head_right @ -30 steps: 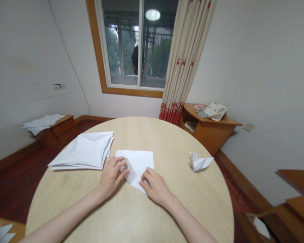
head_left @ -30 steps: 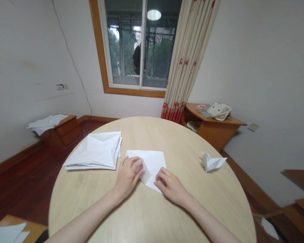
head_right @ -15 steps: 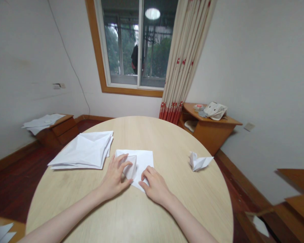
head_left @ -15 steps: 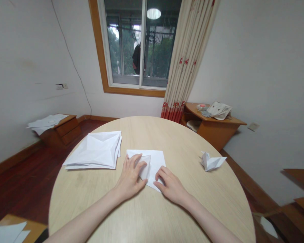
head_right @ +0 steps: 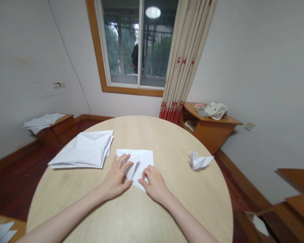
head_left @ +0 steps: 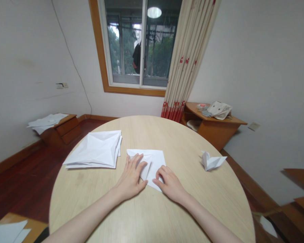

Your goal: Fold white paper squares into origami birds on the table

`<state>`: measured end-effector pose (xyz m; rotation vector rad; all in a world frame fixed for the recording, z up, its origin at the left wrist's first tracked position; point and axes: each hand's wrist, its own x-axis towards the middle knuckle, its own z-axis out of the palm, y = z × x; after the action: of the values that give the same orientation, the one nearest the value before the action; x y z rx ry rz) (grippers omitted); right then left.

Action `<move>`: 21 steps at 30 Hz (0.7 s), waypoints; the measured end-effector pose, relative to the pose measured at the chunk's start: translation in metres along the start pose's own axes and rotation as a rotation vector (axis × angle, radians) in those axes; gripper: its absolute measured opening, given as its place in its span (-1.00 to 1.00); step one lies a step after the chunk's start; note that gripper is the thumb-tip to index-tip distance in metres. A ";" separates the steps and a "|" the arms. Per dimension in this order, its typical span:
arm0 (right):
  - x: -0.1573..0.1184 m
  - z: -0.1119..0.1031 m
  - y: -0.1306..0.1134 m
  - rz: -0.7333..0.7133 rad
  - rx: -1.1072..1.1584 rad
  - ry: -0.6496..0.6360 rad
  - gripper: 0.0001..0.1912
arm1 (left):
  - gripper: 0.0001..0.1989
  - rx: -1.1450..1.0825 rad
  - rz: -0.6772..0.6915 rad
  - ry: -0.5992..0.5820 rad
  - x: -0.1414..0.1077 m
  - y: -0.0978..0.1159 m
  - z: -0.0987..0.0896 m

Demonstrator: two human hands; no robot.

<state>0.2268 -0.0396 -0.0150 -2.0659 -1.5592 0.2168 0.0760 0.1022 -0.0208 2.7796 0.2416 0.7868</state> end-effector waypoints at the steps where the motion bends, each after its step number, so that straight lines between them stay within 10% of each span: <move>1: 0.000 0.001 0.000 -0.001 -0.015 -0.003 -0.86 | -0.48 -0.004 0.000 0.003 0.000 0.000 0.001; 21: 0.001 0.002 -0.002 -0.017 -0.084 -0.040 -0.88 | -0.49 -0.004 -0.010 -0.013 -0.002 -0.003 0.007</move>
<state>0.2246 -0.0378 -0.0151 -2.1234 -1.6346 0.1901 0.0777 0.1029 -0.0288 2.7772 0.2506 0.7660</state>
